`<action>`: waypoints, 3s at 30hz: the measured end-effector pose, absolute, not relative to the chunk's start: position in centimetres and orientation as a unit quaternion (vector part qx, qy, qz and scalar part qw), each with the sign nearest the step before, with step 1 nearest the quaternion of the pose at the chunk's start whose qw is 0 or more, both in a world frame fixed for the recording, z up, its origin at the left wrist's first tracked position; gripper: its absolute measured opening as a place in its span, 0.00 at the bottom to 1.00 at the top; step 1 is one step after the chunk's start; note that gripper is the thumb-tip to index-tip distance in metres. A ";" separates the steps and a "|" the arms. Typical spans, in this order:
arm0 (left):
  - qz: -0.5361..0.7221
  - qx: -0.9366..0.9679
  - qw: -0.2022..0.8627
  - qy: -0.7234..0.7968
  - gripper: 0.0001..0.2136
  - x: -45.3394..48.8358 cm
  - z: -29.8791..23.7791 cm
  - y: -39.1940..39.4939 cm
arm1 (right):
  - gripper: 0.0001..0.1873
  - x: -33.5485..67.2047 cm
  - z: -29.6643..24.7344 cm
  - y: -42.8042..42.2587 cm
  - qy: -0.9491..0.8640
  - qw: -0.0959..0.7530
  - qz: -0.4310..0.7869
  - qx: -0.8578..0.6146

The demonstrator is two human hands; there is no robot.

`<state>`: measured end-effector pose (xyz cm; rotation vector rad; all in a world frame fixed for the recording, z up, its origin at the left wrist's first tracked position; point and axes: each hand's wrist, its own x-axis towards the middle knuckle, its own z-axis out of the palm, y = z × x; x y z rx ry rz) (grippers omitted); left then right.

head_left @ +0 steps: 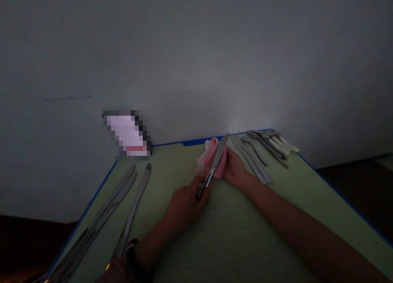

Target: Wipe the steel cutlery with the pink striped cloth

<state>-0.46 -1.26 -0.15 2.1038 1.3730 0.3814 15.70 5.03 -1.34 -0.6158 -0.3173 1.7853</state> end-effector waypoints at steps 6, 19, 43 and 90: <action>0.164 0.789 0.316 0.501 0.13 -0.7 -0.2 -1.3 | 0.15 15.8 -1.7 5.3 -0.131 0.598 0.747 -0.259; 0.175 0.797 0.290 0.501 0.13 -0.5 -0.1 -1.3 | 0.15 15.3 -1.5 4.9 -0.145 0.588 0.736 -0.303; 0.113 0.813 0.220 0.527 0.14 -0.1 0.1 -1.8 | 0.16 15.9 -1.6 5.1 -0.124 0.583 0.761 -0.258; 0.288 0.707 0.343 0.548 0.14 -0.7 -0.2 -0.8 | 0.14 15.6 -1.0 4.4 -0.171 0.567 0.760 -0.266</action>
